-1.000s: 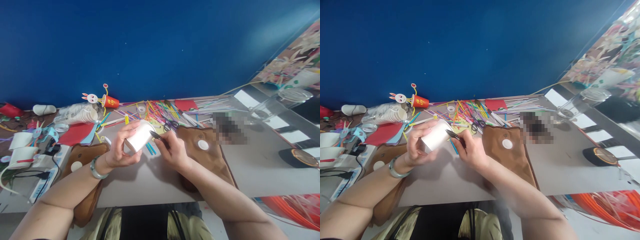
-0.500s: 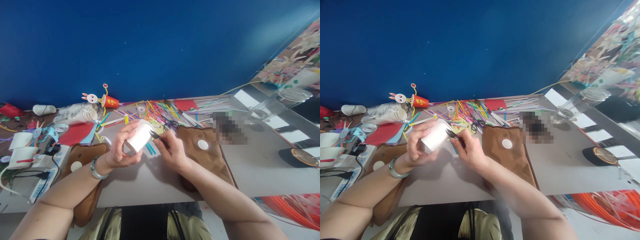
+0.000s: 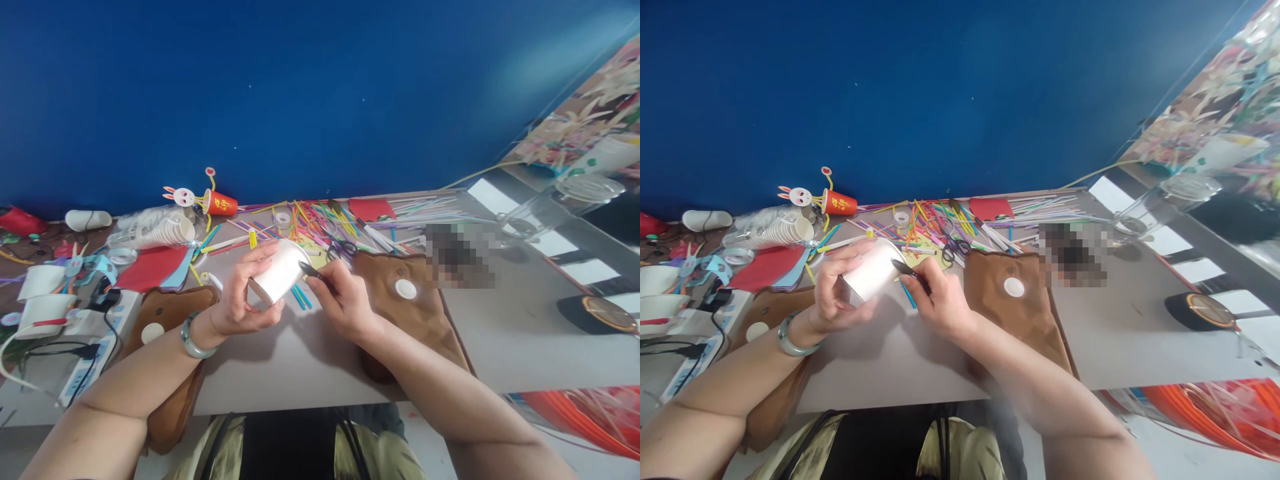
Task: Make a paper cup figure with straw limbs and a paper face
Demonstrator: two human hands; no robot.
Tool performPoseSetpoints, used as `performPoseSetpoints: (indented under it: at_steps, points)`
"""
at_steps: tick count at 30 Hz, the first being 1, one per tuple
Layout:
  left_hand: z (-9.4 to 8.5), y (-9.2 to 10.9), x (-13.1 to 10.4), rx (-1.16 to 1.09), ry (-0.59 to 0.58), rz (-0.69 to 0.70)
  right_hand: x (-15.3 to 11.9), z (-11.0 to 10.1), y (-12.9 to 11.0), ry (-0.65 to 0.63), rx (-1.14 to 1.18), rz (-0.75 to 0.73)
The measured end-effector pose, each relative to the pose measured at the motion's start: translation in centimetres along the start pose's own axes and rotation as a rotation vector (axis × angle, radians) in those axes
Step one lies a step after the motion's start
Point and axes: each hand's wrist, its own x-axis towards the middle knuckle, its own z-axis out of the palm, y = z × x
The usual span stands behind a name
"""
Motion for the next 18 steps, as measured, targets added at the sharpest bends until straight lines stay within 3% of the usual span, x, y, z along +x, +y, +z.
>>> performPoseSetpoints:
  at_steps: [18]
  points:
    - [0.12,0.27,-0.03,-0.116,0.000,-0.093,0.18,0.10,0.49,-0.002,-0.029,-0.013]
